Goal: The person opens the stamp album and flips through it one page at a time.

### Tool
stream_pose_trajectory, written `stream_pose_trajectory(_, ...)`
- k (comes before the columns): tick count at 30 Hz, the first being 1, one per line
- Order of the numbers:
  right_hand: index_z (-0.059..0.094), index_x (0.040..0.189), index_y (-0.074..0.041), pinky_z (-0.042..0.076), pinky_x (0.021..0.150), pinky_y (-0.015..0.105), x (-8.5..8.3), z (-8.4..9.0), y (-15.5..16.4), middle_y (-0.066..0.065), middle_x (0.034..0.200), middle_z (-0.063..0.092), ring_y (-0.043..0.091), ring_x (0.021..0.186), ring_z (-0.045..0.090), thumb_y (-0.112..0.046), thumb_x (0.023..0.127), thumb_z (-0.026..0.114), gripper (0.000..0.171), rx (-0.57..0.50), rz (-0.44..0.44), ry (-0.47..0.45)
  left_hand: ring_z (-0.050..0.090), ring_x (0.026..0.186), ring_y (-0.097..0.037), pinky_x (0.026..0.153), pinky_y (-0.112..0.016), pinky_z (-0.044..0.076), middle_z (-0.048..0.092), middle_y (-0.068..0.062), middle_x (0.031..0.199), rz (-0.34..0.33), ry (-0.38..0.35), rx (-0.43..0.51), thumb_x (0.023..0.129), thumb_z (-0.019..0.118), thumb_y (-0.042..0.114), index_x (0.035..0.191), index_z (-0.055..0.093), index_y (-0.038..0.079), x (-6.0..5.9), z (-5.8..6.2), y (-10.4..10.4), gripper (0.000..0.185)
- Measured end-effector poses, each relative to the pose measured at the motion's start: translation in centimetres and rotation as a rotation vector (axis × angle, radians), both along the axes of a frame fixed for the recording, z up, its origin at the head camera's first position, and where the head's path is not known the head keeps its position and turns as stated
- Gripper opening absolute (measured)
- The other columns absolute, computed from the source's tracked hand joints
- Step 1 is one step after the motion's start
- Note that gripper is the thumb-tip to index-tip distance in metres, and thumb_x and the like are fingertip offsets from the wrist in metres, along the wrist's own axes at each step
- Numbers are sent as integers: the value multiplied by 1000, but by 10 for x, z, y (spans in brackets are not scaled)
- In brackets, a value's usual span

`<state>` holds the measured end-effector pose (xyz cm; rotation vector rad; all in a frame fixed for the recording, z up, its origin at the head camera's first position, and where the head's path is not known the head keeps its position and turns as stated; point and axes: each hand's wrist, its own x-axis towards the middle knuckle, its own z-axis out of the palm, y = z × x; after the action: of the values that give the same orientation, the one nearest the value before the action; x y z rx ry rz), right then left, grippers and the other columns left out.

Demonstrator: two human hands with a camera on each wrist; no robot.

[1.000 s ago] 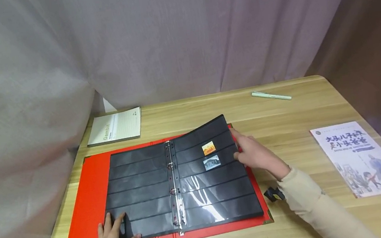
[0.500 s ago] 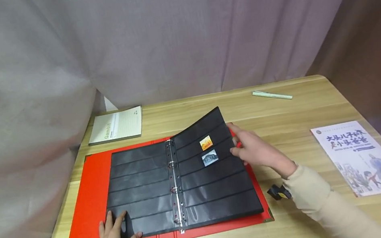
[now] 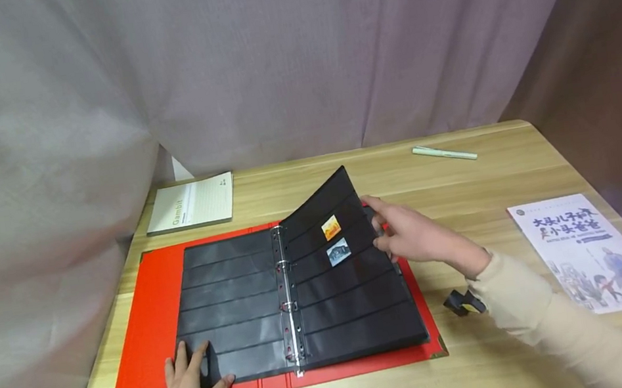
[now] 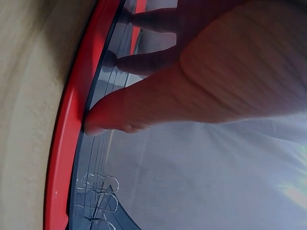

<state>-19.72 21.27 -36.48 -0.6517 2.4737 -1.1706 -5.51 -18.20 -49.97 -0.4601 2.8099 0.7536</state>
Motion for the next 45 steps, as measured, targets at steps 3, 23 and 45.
stream_pose_trajectory(3,13,158,8,55,57,33,0,2,0,20,107,55,21,66,62,11,92,57,80,-1,3,4,11,142,-60,97,-87,11,16,-36,158,-7,2,-5,78,86,29,147,48,1,1,0,0,83)
stream_pose_trajectory(23,19,158,4,57,60,37,0,37,-31,11,92,58,27,58,62,9,90,57,78,-87,-13,32,12,141,-62,96,-88,11,17,-36,159,-11,6,-5,78,86,31,147,49,2,2,-3,-1,84)
stream_pose_trajectory(45,29,156,-1,55,58,33,-6,59,-71,11,85,61,24,57,61,12,86,53,75,-180,-48,55,11,142,-60,95,-88,10,18,-37,158,-16,43,15,78,87,28,146,50,2,2,0,0,82)
